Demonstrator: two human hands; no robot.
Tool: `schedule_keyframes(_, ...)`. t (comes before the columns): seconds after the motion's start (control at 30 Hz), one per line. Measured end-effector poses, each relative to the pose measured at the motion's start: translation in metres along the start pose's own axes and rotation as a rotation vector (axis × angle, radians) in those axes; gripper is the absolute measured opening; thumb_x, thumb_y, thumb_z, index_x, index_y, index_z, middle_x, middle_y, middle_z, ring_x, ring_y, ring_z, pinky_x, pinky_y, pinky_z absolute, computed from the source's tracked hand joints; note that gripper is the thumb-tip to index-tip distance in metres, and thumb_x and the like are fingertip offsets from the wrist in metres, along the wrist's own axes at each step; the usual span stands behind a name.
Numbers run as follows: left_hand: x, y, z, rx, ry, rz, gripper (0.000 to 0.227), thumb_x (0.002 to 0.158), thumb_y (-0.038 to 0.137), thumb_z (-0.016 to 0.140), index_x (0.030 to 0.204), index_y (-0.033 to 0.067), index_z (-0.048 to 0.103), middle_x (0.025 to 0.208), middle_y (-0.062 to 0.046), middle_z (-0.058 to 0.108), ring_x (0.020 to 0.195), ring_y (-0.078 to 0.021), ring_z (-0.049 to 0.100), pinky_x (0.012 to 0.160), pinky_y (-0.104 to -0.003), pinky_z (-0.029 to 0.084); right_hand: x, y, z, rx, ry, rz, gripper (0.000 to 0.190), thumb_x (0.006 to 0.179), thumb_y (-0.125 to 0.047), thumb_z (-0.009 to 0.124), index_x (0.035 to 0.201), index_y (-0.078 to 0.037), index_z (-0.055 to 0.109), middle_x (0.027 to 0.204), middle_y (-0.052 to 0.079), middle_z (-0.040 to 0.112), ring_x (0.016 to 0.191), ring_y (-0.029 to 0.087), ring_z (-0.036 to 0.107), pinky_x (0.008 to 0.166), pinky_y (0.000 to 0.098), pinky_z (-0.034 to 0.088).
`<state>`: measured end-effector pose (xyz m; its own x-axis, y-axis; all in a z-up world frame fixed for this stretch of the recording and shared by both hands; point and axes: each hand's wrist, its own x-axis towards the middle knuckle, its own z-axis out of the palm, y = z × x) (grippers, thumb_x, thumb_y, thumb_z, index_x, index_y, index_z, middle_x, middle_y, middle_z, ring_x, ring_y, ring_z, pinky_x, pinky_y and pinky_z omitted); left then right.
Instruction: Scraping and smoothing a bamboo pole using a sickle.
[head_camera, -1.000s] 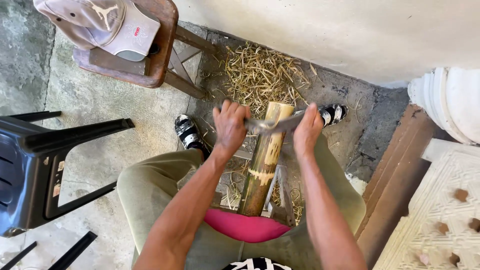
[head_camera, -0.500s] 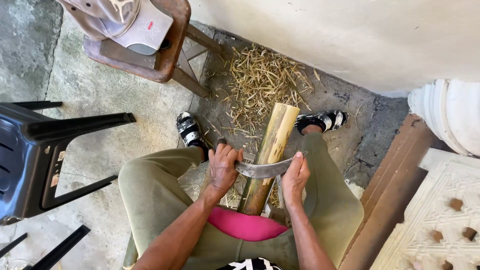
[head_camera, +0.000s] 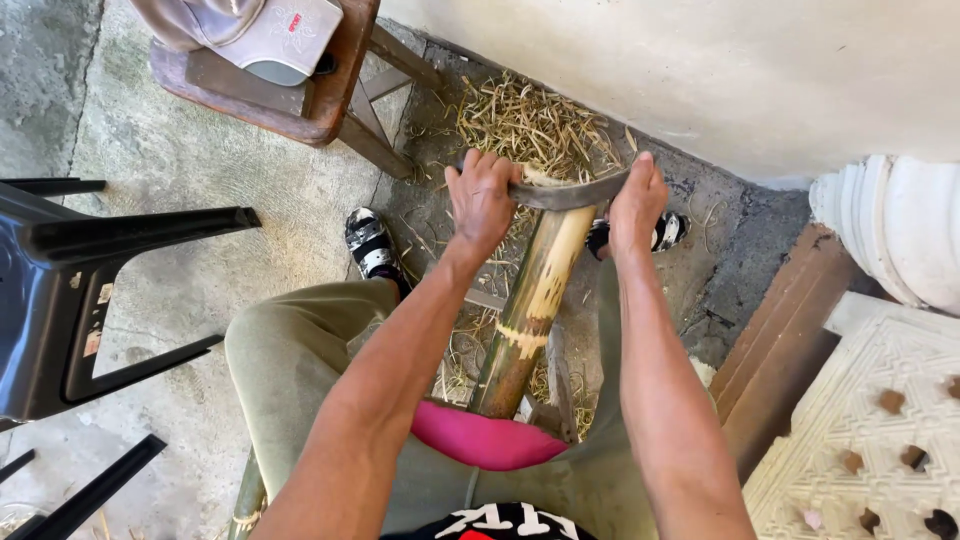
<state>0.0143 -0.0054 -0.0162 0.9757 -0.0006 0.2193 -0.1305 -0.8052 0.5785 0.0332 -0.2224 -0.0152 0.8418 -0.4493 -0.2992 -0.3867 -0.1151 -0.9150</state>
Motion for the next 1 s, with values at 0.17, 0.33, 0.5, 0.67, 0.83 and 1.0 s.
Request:
schedule_keyframes(0.17, -0.046, -0.002, -0.006, 0.001, -0.021, -0.055, 0.019, 0.091, 0.02, 0.07, 0.074, 0.0136, 0.065, 0.078, -0.002, 0.061, 0.079, -0.0212, 0.046, 0.073, -0.04, 0.03, -0.059, -0.023, -0.011, -0.117, -0.039, 0.107, 0.046, 0.11, -0.042, 0.034, 0.079, -0.014, 0.054, 0.068, -0.002, 0.056, 0.05, 0.009, 0.048, 0.043, 0.0309, 0.041)
schedule_keyframes(0.33, -0.144, -0.013, -0.039, -0.026, -0.059, -0.057, 0.022, 0.098, 0.02, 0.069, 0.079, 0.0108, 0.061, 0.081, -0.005, 0.057, 0.085, -0.0234, 0.051, 0.08, -0.044, 0.035, -0.165, 0.037, -0.027, -0.268, 0.055, -0.156, 0.046, 0.112, -0.034, 0.042, 0.086, 0.0, 0.058, 0.067, 0.003, 0.049, 0.064, 0.014, 0.047, 0.056, 0.0353, 0.039)
schedule_keyframes(0.5, -0.129, -0.01, -0.035, -0.06, -0.044, -0.102, 0.027, 0.096, 0.02, 0.071, 0.073, 0.011, 0.059, 0.077, -0.006, 0.057, 0.083, -0.024, 0.052, 0.075, -0.042, 0.034, -0.144, 0.03, -0.02, -0.312, 0.093, -0.161, 0.047, 0.112, -0.034, 0.044, 0.084, 0.002, 0.055, 0.066, 0.006, 0.048, 0.063, 0.016, 0.045, 0.058, 0.0386, 0.037)
schedule_keyframes(0.67, -0.063, -0.019, 0.012, -0.048, -0.018, -0.1, 0.023, 0.093, 0.018, 0.074, 0.074, 0.0146, 0.062, 0.076, -0.002, 0.059, 0.08, -0.0208, 0.049, 0.071, -0.04, 0.033, -0.051, 0.013, -0.005, -0.278, 0.058, -0.155, 0.047, 0.114, -0.037, 0.04, 0.083, -0.005, 0.057, 0.07, 0.003, 0.048, 0.065, 0.015, 0.048, 0.06, 0.0381, 0.04)
schedule_keyframes(0.83, 0.014, 0.005, -0.007, -0.059, 0.067, -0.103, 0.01, 0.071, 0.01, 0.07, 0.077, 0.0169, 0.068, 0.081, -0.001, 0.066, 0.087, -0.0207, 0.051, 0.072, -0.039, 0.031, 0.03, 0.015, -0.001, -0.225, 0.003, -0.166, 0.046, 0.113, -0.039, 0.042, 0.079, -0.009, 0.051, 0.074, 0.002, 0.052, 0.066, 0.013, 0.05, 0.062, 0.0376, 0.046)
schedule_keyframes(1.0, -0.08, -0.017, 0.013, -0.06, -0.083, -0.181, 0.025, 0.098, 0.024, 0.067, 0.075, 0.0144, 0.065, 0.077, -0.003, 0.062, 0.08, -0.0197, 0.047, 0.075, -0.04, 0.034, -0.07, -0.023, -0.006, -0.221, -0.017, -0.064, 0.046, 0.109, -0.037, 0.038, 0.078, -0.007, 0.056, 0.066, 0.002, 0.052, 0.055, 0.013, 0.049, 0.047, 0.0368, 0.04)
